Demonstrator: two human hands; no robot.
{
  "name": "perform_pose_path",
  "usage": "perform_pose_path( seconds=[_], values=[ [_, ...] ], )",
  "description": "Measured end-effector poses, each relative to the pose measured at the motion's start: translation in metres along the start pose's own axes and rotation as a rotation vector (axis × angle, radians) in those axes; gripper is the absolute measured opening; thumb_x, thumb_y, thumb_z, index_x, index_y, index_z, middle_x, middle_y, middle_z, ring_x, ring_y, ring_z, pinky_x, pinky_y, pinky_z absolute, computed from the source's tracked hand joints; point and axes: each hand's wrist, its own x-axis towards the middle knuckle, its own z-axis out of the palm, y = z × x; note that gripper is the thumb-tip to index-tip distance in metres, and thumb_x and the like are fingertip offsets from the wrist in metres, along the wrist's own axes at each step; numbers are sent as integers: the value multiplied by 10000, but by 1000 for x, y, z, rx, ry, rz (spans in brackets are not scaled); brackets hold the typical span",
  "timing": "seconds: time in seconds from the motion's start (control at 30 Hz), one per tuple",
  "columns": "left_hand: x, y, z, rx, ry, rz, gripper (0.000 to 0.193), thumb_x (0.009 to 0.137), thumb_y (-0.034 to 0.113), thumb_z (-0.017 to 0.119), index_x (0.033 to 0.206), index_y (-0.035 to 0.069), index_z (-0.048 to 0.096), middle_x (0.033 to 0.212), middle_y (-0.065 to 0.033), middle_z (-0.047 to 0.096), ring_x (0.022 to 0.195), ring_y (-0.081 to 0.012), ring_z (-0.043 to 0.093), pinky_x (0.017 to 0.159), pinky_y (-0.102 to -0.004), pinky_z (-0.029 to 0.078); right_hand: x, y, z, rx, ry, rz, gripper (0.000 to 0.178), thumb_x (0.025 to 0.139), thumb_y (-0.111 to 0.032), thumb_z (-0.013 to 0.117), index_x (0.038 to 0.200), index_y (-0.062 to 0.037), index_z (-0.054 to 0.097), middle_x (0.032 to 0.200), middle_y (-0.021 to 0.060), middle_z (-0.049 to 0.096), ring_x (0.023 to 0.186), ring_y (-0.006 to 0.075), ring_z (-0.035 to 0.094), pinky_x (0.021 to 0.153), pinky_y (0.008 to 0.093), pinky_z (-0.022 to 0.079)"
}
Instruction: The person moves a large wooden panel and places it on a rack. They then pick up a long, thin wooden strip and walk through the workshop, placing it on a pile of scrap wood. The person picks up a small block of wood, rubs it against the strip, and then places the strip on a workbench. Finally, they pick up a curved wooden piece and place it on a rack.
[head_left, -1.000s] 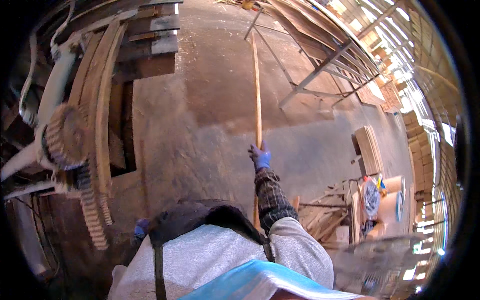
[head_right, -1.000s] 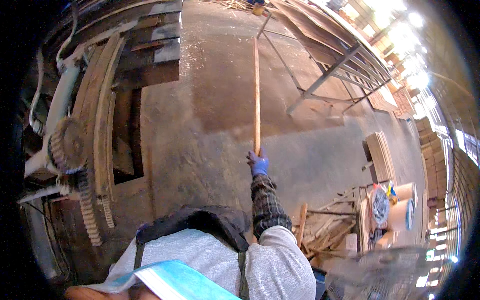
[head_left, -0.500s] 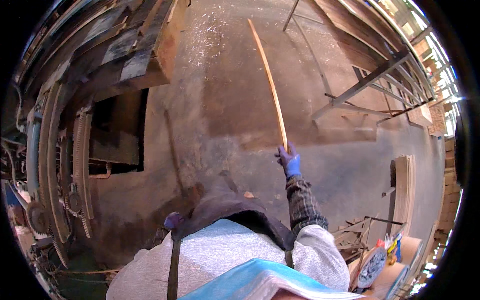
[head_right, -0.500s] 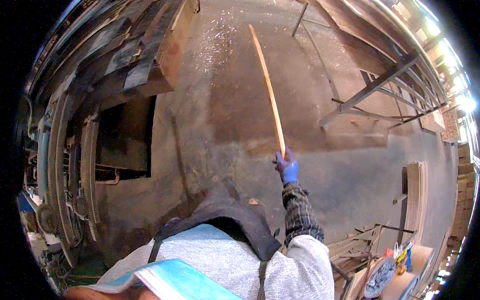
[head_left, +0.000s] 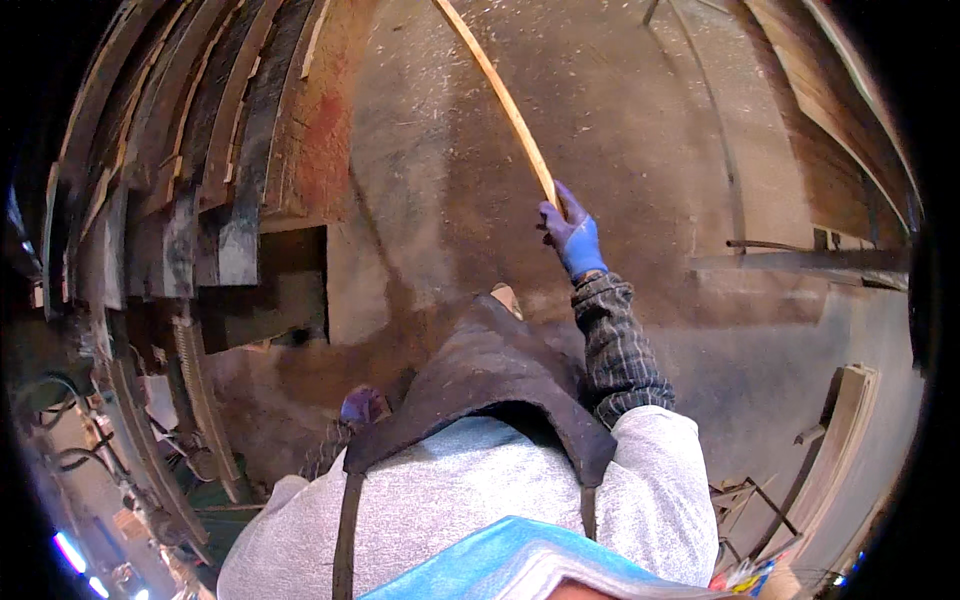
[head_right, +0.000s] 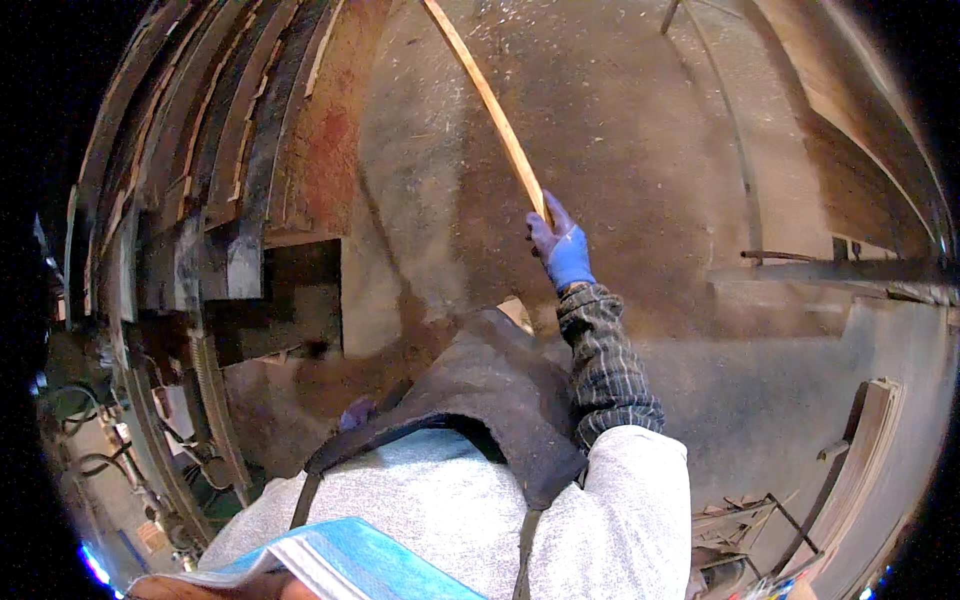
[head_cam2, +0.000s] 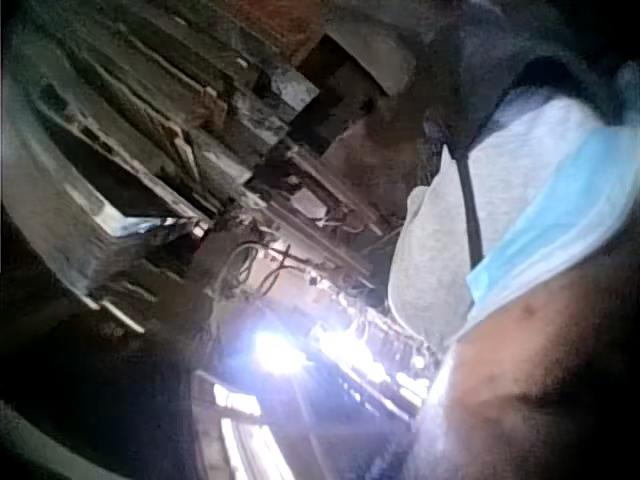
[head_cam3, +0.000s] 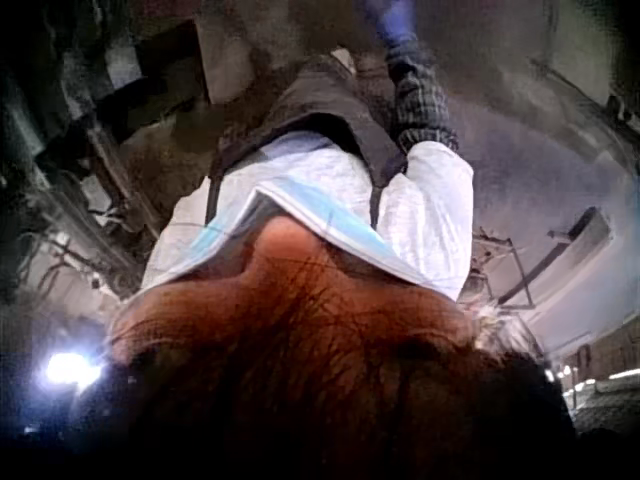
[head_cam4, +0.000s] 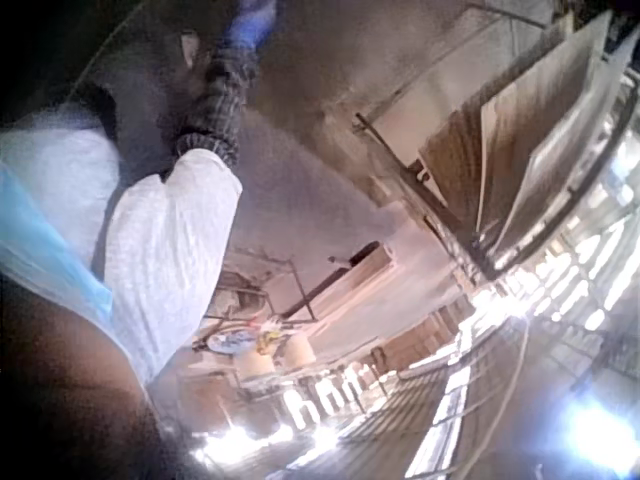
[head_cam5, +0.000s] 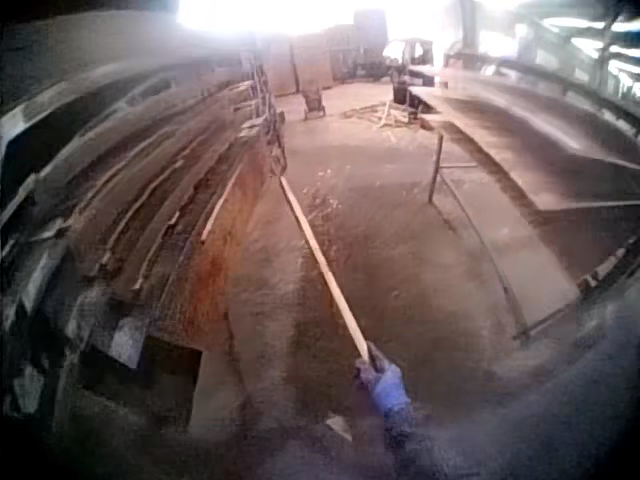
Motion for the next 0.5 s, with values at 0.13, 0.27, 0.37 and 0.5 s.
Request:
perform_pose_path(
  seconds=[0.13, 0.27, 0.37, 0.5],
  values=[
    [56, 67, -71, -902, 76, -112, 133, 843, 247, 576, 863, 129, 519, 769, -27, 517, 662, -175, 526, 538, -328, 456, 84, -28, 5, -27, -61, 15, 472, 843, -195, 601, 1288, -96, 478, 776, 1, 580, 630, 59, 529, 532, 220, 447],
    [170, 247, -108, -964, 350, 0, 254, 879, 304, 529, 1033, 103, 509, 818, -51, 576, 647, -215, 560, 553, -365, 463, 200, -60, -9, -44, -94, -30, 468, 837, -198, 609, 1278, -95, 492, 770, 3, 584, 614, 56, 505, 526, 220, 436],
    [233, 341, -100, -1036, 576, 71, 292, 879, 302, 524, 1086, 101, 478, 872, -49, 595, 654, -195, 562, 558, -338, 461, 290, -92, -14, -78, -152, -34, 462, 830, -203, 618, 1265, -91, 507, 768, 7, 587, 606, 57, 502, 521, 219, 432],
    [305, 351, -53, -949, 340, -185, 331, 871, 281, 532, 1142, 97, 484, 923, -59, 615, 700, -157, 575, 557, -286, 464, 408, -130, -2, -221, -225, -249, 459, 829, -218, 625, 1241, -46, 518, 869, 57, 635, 737, 87, 562, 672, 236, 474]
  ],
)
